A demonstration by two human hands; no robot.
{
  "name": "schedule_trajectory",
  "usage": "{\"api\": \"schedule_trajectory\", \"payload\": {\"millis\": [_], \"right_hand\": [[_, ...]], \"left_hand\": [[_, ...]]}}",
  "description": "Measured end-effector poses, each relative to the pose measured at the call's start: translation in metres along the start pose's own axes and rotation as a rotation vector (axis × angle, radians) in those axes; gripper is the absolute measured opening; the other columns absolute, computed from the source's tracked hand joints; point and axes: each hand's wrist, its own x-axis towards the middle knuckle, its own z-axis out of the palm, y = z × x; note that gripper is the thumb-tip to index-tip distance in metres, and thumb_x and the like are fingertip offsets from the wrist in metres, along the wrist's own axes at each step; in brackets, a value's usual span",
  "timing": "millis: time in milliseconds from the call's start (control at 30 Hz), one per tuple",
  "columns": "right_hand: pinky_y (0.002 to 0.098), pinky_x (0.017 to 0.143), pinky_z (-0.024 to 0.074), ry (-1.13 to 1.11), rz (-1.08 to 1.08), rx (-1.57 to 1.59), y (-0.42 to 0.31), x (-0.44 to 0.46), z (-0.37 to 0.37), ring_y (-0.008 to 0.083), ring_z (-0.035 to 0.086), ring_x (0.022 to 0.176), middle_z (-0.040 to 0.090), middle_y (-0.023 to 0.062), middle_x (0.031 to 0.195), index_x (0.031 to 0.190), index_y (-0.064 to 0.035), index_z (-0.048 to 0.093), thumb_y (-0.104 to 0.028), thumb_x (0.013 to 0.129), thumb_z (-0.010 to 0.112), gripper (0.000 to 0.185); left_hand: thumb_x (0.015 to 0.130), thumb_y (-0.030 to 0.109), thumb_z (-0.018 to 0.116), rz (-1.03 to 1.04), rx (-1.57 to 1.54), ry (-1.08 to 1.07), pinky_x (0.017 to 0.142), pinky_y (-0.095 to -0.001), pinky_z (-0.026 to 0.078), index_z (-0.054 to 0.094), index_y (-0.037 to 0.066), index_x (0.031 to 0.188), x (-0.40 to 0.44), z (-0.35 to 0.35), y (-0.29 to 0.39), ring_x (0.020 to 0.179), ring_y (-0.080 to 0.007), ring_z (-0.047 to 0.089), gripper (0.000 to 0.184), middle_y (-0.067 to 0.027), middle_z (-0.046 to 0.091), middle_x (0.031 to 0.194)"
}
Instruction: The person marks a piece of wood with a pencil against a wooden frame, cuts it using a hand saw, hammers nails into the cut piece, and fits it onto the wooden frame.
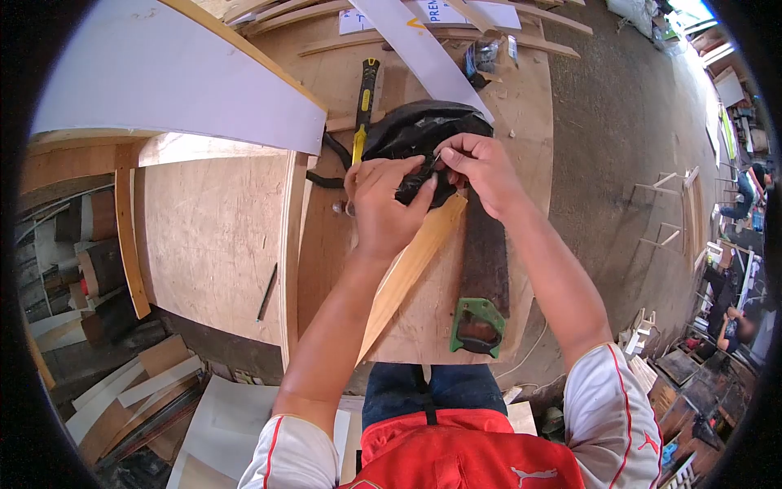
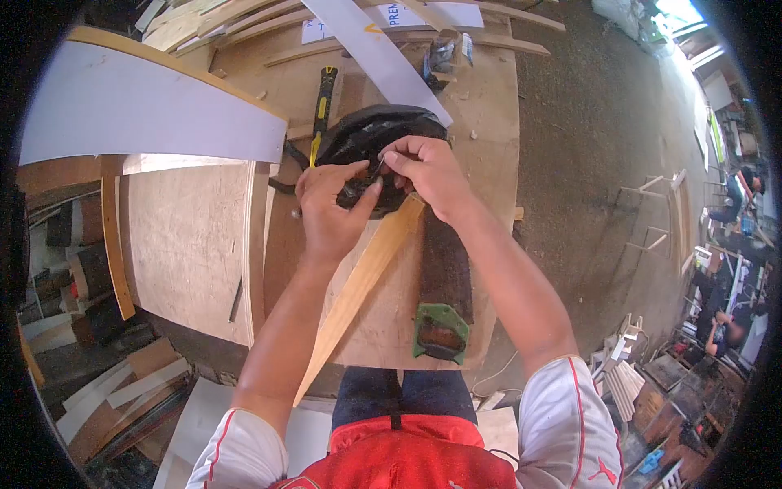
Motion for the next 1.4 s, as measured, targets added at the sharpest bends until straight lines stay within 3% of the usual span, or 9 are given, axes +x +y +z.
{"api": "schedule_trajectory", "payload": {"millis": [167,233,367,467,667,767,967,1167,1400], "right_hand": [[0.0225,0.065,0.0468,-0.015,-0.085,-0.081,0.008,-0.009,0.003,0.0055,0.059,0.074,0.069,-0.0020,0.087,0.105,-0.0041,0.072,-0.016,0.101,0.067,0.014],[0.0285,0.068,0.0506,0.085,-0.336,-0.270,0.022,0.002,0.001,0.0127,0.064,0.076,0.071,0.0020,0.088,0.105,-0.0036,0.072,-0.014,0.099,0.068,0.012],[0.0423,0.079,0.0555,0.087,-0.688,-1.010,0.021,0.014,-0.013,0.0312,0.071,0.088,0.075,0.0134,0.094,0.103,-0.0051,0.074,-0.008,0.091,0.067,0.014],[0.0500,0.084,0.0557,-0.001,-0.435,-1.474,0.011,0.001,-0.007,0.0395,0.070,0.096,0.073,0.0221,0.096,0.100,-0.0050,0.074,-0.006,0.083,0.064,0.020],[0.0533,0.079,0.0571,0.080,-0.290,-1.419,0.012,-0.010,-0.004,0.0396,0.072,0.088,0.073,0.0226,0.084,0.099,-0.0052,0.074,-0.009,0.081,0.064,0.021],[0.0537,0.077,0.0574,0.185,-0.362,-1.334,0.016,-0.004,-0.004,0.0405,0.073,0.086,0.073,0.0220,0.084,0.097,-0.0058,0.075,-0.010,0.081,0.064,0.020],[0.0513,0.080,0.0587,0.124,-0.278,-1.388,0.015,0.006,-0.005,0.0392,0.073,0.089,0.074,0.0205,0.088,0.098,-0.0103,0.078,-0.014,0.084,0.065,0.020],[0.0509,0.080,0.0590,0.134,-0.205,-1.425,0.013,0.005,-0.001,0.0386,0.074,0.090,0.076,0.0179,0.090,0.102,-0.0127,0.078,-0.020,0.087,0.067,0.020],[0.0502,0.082,0.0587,0.205,-0.226,-1.377,0.024,0.005,0.003,0.0380,0.073,0.091,0.075,0.0176,0.091,0.102,-0.0145,0.078,-0.017,0.084,0.067,0.021]], "left_hand": [[0.080,0.011,0.083,-0.017,-0.167,0.023,0.079,-0.0378,0.051,0.079,0.006,0.098,-0.009,0.017,-0.006,0.082,-0.0263,0.069,0.019,-0.0101,0.076,0.090],[0.082,0.009,0.081,-0.055,-0.197,0.024,0.074,-0.0392,0.051,0.079,0.005,0.096,-0.011,0.017,-0.008,0.078,-0.0273,0.069,0.015,-0.0107,0.076,0.090],[0.086,0.014,0.076,0.024,0.167,-0.035,0.081,-0.0449,0.049,0.079,0.008,0.100,0.000,0.015,-0.019,0.087,-0.0317,0.068,0.015,-0.0121,0.076,0.093],[0.086,0.016,0.074,0.021,0.294,-0.137,0.086,-0.0470,0.048,0.078,0.010,0.101,0.007,0.024,-0.028,0.092,-0.0340,0.068,0.017,-0.0128,0.076,0.093],[0.085,0.020,0.071,0.004,0.444,-0.165,0.086,-0.0479,0.047,0.077,0.013,0.100,0.001,0.034,-0.039,0.095,-0.0330,0.066,0.018,-0.0107,0.075,0.097],[0.083,0.020,0.071,0.037,0.442,-0.175,0.086,-0.0471,0.047,0.077,0.014,0.101,0.000,0.030,-0.035,0.096,-0.0335,0.064,0.020,-0.0106,0.072,0.097],[0.083,0.022,0.069,0.138,0.452,-0.251,0.091,-0.0506,0.045,0.076,0.016,0.107,-0.011,0.028,-0.029,0.105,-0.0365,0.058,0.026,-0.0151,0.064,0.109],[0.083,0.022,0.068,0.155,0.518,-0.323,0.091,-0.0507,0.044,0.076,0.018,0.106,-0.015,0.025,-0.029,0.106,-0.0373,0.056,0.025,-0.0157,0.062,0.112],[0.083,0.023,0.069,0.106,0.517,-0.353,0.092,-0.0502,0.044,0.076,0.019,0.104,-0.016,0.022,-0.028,0.107,-0.0370,0.055,0.023,-0.0140,0.062,0.113]]}}
